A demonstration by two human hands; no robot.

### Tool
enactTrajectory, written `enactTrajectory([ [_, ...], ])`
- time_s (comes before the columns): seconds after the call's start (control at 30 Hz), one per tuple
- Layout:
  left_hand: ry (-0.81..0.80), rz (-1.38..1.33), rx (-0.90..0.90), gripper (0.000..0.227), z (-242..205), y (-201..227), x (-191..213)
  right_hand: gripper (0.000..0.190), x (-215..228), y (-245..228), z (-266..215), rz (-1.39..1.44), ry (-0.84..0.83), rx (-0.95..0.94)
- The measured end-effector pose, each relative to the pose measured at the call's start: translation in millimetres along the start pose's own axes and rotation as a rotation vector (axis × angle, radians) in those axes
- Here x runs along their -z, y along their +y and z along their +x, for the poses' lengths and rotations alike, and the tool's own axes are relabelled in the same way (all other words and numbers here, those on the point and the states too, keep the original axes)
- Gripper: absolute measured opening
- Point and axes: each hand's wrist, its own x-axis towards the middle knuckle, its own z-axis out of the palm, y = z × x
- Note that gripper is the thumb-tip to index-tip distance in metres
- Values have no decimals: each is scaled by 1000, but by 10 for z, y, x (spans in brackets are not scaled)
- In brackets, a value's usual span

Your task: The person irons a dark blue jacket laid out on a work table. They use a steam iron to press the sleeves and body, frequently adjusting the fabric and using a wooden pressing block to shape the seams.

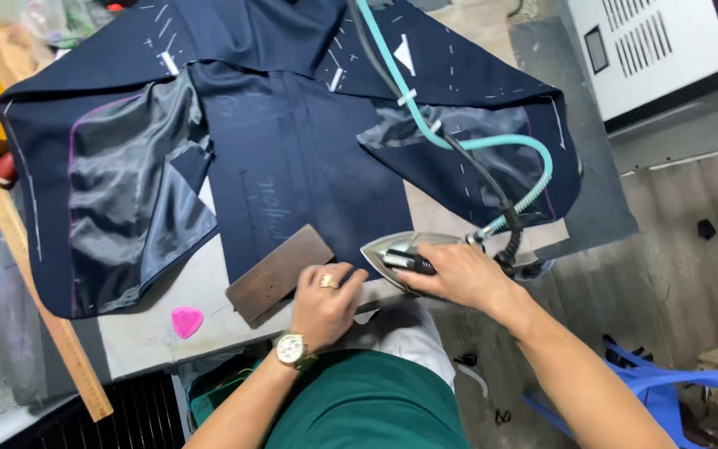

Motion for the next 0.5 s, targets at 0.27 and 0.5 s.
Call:
enactTrajectory([
  [0.27,22,291,325,33,-196,-508,450,60,-406,-21,-33,195,306,-476],
  [0.5,-67,340,390,39,-444,-586,304,54,-281,-8,356,333,466,-521],
])
